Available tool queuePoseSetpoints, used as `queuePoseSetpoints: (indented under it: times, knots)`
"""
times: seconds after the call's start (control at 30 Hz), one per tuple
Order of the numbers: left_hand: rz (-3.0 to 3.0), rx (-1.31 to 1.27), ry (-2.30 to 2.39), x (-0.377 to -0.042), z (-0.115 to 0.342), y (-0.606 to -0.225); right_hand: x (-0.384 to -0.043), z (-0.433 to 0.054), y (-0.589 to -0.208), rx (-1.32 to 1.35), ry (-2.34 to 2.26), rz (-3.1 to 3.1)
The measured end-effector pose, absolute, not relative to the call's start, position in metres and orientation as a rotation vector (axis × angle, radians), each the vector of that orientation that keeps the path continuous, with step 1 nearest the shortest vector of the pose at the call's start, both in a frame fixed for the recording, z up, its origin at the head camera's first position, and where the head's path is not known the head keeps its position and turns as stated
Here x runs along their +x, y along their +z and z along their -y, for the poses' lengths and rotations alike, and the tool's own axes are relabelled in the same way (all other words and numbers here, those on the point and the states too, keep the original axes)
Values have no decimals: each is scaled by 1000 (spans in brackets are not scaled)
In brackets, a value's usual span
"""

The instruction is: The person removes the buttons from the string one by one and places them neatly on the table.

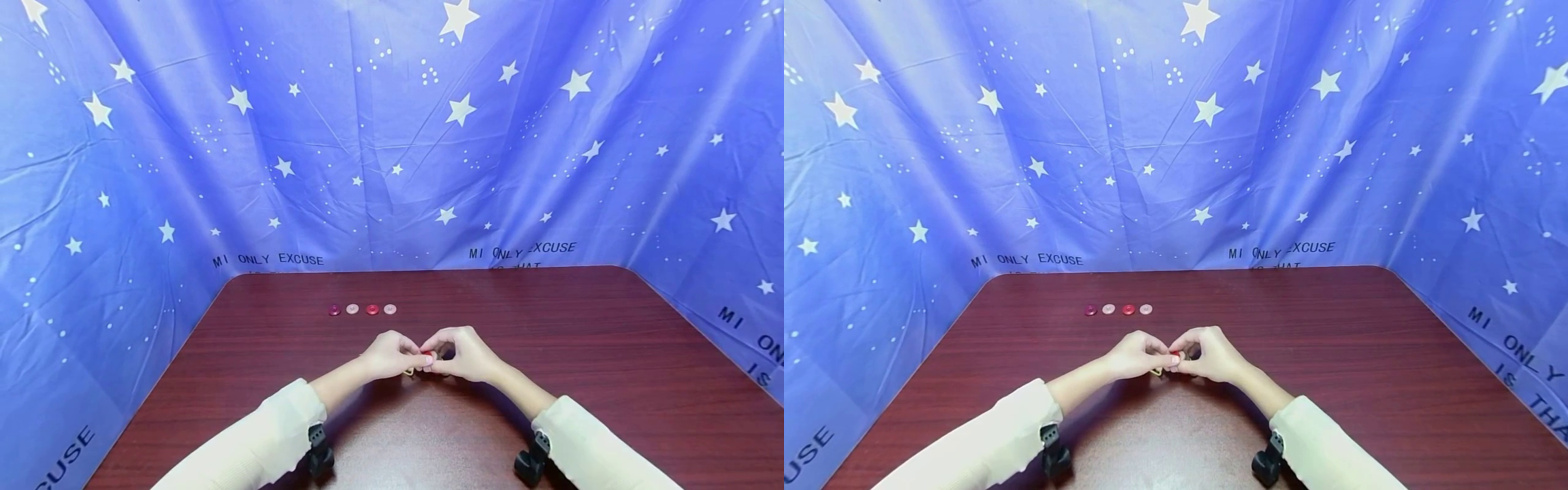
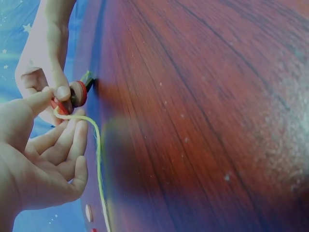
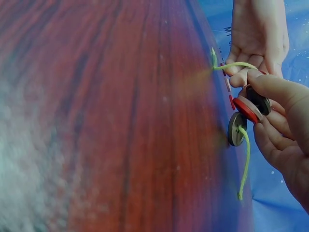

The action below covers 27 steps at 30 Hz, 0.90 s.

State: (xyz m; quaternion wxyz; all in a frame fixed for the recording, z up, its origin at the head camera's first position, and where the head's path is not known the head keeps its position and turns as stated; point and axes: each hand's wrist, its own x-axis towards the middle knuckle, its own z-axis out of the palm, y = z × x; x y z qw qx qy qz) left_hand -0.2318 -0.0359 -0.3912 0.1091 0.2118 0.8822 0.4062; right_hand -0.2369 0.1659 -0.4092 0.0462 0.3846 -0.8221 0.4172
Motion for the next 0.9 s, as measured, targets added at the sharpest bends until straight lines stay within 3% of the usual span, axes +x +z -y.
queuePoseSetpoints:
  times: [0.37, 0.9]
  knots:
    - [-2618, 534, 1207, -230, 39, -389, -237, -168, -407, 1099, 1246, 2562]
    - [-2568, 600, 1295, -233, 52, -388, -237, -171, -410, 1109, 1223, 2618]
